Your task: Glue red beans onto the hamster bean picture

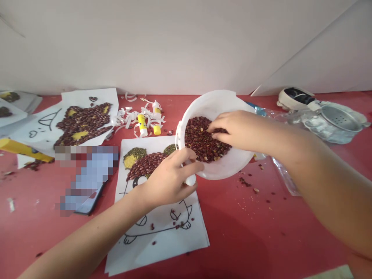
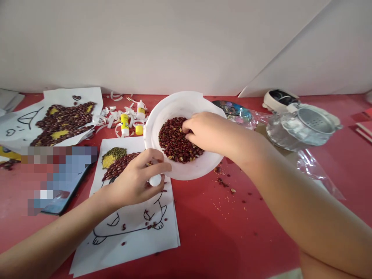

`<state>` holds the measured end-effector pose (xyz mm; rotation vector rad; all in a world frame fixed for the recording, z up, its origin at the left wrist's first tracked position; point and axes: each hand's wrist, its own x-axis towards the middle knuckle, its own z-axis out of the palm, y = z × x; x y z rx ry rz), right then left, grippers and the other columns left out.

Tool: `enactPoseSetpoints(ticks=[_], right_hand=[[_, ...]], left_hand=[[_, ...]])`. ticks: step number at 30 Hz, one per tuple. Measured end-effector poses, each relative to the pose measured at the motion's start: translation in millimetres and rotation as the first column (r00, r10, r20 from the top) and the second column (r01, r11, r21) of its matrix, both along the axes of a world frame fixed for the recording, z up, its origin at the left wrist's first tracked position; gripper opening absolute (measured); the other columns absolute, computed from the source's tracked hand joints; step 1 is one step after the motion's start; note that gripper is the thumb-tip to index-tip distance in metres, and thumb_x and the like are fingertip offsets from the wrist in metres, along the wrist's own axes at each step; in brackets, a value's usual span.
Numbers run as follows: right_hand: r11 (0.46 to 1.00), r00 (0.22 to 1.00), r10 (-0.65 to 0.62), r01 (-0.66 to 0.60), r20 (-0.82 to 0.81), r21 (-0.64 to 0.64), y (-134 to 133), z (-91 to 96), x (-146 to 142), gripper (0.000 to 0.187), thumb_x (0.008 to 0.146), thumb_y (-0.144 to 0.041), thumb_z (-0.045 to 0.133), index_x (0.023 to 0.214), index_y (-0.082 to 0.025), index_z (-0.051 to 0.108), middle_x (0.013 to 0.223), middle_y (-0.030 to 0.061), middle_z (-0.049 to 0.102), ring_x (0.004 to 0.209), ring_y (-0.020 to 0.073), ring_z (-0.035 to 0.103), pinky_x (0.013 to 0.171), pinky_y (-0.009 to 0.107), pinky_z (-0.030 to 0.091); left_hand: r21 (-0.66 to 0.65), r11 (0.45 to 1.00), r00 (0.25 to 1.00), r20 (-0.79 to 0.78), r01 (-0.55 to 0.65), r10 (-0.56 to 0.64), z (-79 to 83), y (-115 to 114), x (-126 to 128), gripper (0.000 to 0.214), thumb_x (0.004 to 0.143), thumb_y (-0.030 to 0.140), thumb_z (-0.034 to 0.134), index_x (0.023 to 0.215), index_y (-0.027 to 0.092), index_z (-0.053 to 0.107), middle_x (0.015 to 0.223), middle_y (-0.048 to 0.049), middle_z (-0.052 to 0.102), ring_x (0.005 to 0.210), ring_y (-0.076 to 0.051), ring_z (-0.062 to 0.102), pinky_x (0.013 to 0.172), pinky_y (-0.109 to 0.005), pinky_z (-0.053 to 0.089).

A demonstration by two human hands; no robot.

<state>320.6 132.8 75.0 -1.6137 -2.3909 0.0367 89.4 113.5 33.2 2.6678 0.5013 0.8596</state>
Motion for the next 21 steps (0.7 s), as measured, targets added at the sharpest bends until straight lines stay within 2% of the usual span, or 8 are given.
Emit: enactPoseSetpoints(ticks=[3, 5, 7, 9, 12, 16, 19, 21], right_hand=[[0.988, 0.989, 0.146, -0.144, 0.026, -0.047, 10, -2.3, -22, 0.032, 0.085, -0.018, 0.049, 0.113, -0.025, 0.062, 0.118, 0.0035, 0.064, 0.096, 0.0213, 0.061, 0.081, 0.036, 0.048], [0.963, 0.967, 0.254, -0.25, 0.031, -0.1, 16, -8.4, -36, 0.029, 0.086, -0.02, 0.049, 0.111, -0.023, 0.062, 0.121, 0.0049, 0.061, 0.104, 0.0227, 0.057, 0.085, 0.036, 0.047], [0.954, 0.955, 0.282, -0.27, 0.087, -0.127, 19, -13.8, -44, 0.023, 0.086, -0.021, 0.049, 0.103, -0.02, 0.063, 0.116, 0.0071, 0.061, 0.104, 0.0227, 0.056, 0.086, 0.035, 0.045], [0.961, 0.951, 0.252, -0.224, 0.181, -0.159, 17, -15.1, -43, 0.017, 0.085, -0.017, 0.049, 0.092, -0.019, 0.065, 0.107, 0.0065, 0.063, 0.096, 0.0204, 0.058, 0.082, 0.033, 0.045], [0.98, 0.96, 0.157, -0.122, 0.234, -0.154, 7, -9.4, -27, 0.014, 0.081, -0.014, 0.05, 0.08, -0.018, 0.064, 0.087, 0.0063, 0.064, 0.069, 0.0174, 0.057, 0.06, 0.03, 0.041], [0.983, 0.952, -0.045, 0.095, 0.301, -0.154, -7, 2.4, -6, 0.016, 0.079, -0.014, 0.051, 0.07, -0.019, 0.062, 0.071, 0.004, 0.063, 0.054, 0.0144, 0.052, 0.05, 0.029, 0.034], [0.984, 0.963, -0.111, 0.141, 0.245, -0.109, -7, 7.9, -8, 0.015, 0.081, -0.018, 0.051, 0.077, -0.021, 0.066, 0.073, 0.0036, 0.064, 0.059, 0.0167, 0.056, 0.054, 0.03, 0.038], [0.995, 0.988, -0.041, 0.054, 0.147, -0.083, 1, 6.7, -17, 0.024, 0.085, -0.017, 0.046, 0.096, -0.021, 0.066, 0.096, 0.0056, 0.068, 0.078, 0.0203, 0.061, 0.065, 0.033, 0.045]], left_hand=[[0.001, 1.0, 1.0, -0.003, 0.012, -0.012, -0.1, 0, 0, 0.022, 0.074, 0.01, 0.05, 0.093, 0.018, 0.058, 0.092, -0.007, 0.05, 0.078, -0.017, 0.053, 0.069, -0.033, 0.053], [0.0, 1.0, 1.0, -0.003, 0.019, -0.019, 0.0, 0, 0, 0.023, 0.073, 0.009, 0.05, 0.092, 0.018, 0.058, 0.091, -0.0069, 0.05, 0.079, -0.017, 0.052, 0.069, -0.033, 0.053], [-0.008, 1.0, 1.0, 0.0, 0.019, -0.019, -0.3, 0, 0, 0.025, 0.072, 0.008, 0.05, 0.093, 0.018, 0.058, 0.091, -0.0069, 0.05, 0.08, -0.018, 0.053, 0.07, -0.034, 0.053], [-0.012, 1.0, 1.0, 0.012, 0.016, -0.015, -1.2, 0, 0, 0.025, 0.072, 0.008, 0.05, 0.093, 0.018, 0.058, 0.091, -0.007, 0.05, 0.081, -0.018, 0.053, 0.07, -0.034, 0.054], [-0.001, 1.0, 1.0, 0.029, 0.012, -0.012, -2.7, 0, -1, 0.024, 0.071, 0.008, 0.05, 0.092, 0.017, 0.058, 0.091, -0.0073, 0.049, 0.08, -0.017, 0.053, 0.071, -0.034, 0.054], [0.009, 1.0, 1.0, 0.018, 0.009, -0.009, -3.7, -1, -1, 0.024, 0.071, 0.008, 0.051, 0.092, 0.017, 0.058, 0.092, -0.0074, 0.05, 0.077, -0.016, 0.053, 0.069, -0.033, 0.054], [0.015, 1.0, 1.0, 0.004, 0.011, -0.011, -3.8, -2, -1, 0.025, 0.07, 0.008, 0.051, 0.092, 0.017, 0.058, 0.093, -0.0075, 0.05, 0.076, -0.017, 0.053, 0.069, -0.033, 0.054], [0.011, 1.0, 1.0, -0.001, 0.013, -0.013, -3.9, -3, -1, 0.025, 0.07, 0.008, 0.052, 0.092, 0.017, 0.058, 0.093, -0.0075, 0.05, 0.076, -0.017, 0.053, 0.069, -0.033, 0.054]])
